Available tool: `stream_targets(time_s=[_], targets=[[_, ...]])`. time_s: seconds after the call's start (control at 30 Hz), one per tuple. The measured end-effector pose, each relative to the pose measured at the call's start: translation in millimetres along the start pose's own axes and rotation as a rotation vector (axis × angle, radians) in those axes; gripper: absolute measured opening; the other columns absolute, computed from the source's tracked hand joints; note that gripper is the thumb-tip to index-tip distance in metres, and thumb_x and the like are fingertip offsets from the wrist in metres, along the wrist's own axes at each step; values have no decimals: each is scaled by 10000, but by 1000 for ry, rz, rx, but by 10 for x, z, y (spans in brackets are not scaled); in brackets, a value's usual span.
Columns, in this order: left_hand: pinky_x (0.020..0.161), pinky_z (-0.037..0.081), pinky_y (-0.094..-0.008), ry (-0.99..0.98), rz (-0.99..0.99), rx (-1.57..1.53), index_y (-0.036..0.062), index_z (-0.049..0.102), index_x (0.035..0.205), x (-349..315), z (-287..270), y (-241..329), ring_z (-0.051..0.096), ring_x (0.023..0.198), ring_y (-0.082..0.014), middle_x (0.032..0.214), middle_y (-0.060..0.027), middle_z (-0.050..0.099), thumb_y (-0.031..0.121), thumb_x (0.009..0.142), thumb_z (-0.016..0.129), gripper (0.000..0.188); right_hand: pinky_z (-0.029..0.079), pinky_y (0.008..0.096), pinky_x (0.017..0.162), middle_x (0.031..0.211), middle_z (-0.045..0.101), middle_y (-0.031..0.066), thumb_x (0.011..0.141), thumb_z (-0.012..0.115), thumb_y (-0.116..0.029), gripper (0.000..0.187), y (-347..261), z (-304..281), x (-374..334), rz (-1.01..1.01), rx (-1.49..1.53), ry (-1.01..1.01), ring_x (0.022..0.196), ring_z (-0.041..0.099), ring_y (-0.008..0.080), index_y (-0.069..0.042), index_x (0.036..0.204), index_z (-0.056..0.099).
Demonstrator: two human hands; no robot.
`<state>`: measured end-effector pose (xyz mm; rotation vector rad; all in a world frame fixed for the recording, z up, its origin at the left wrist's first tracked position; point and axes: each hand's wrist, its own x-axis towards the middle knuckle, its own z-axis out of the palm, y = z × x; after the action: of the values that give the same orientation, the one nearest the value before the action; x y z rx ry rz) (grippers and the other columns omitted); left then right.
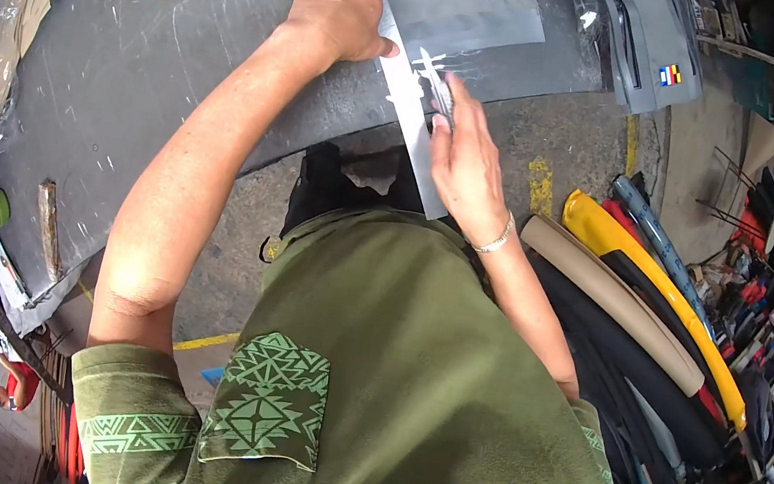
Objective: The recorder uses a utility knife and a metal ruler to trim excess fabric from grey textile panels on a workbench.
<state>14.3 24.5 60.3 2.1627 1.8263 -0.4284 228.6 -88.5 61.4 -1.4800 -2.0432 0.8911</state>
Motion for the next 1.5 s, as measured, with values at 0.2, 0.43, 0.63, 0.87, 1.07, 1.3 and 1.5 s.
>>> stream_targets(time_s=[0.2, 0.43, 0.63, 0.87, 1.07, 1.3, 1.5], targets=[[1238, 272, -536, -75, -25, -17, -136, 279, 1535, 32, -52, 10, 188, 1563, -406, 1661, -289, 197, 599, 763, 820, 1195, 558, 548, 844, 1237, 614, 262, 985, 522, -47, 521, -86, 120, 183, 33, -35, -70, 969, 665, 481, -95, 1494, 423], [1272, 211, -455, -124, -3, -21, -187, 286, 1508, 8, -162, 64, 219, 1556, -420, 1628, -361, 229, 563, 804, 768, 1136, 572, 547, 815, 1192, 622, 240, 971, 527, -29, 497, 1, 105, 175, 30, -28, -49, 926, 671, 470, -123, 1455, 458], [1270, 221, -456, 1017, 411, -582, -191, 288, 1505, 667, 1858, -723, 230, 1553, -417, 1626, -364, 233, 549, 796, 774, 1134, 578, 532, 819, 1189, 621, 233, 971, 524, -26, 485, -101, 179, 242, 4, 1, -116, 931, 673, 461, -110, 1445, 462], [1269, 230, -442, 463, 263, -342, -179, 303, 1503, 512, 722, -174, 240, 1549, -417, 1622, -363, 244, 539, 783, 786, 1126, 572, 535, 829, 1202, 618, 230, 974, 524, -34, 484, 47, 63, 177, 100, -52, -76, 938, 671, 465, -106, 1449, 459], [1268, 231, -439, 1168, 310, -411, -176, 308, 1502, 1011, 2101, -608, 242, 1548, -418, 1621, -364, 244, 529, 785, 786, 1113, 567, 540, 828, 1204, 618, 235, 977, 523, -39, 485, -74, 129, 224, 37, -28, -122, 944, 667, 471, -108, 1452, 452], [1269, 231, -436, 1026, 345, -497, -184, 297, 1503, 733, 1848, -632, 244, 1545, -426, 1619, -372, 235, 519, 790, 787, 1115, 564, 541, 839, 1198, 622, 233, 970, 539, -41, 502, -97, 156, 241, 27, -41, -144, 949, 669, 470, -112, 1457, 445], [1268, 231, -439, -109, -21, -31, -187, 296, 1501, -44, -182, 26, 244, 1543, -433, 1616, -378, 234, 524, 791, 788, 1119, 565, 539, 835, 1179, 627, 242, 951, 555, -38, 511, -120, 67, 249, 74, -90, -156, 935, 676, 464, -94, 1448, 449]])
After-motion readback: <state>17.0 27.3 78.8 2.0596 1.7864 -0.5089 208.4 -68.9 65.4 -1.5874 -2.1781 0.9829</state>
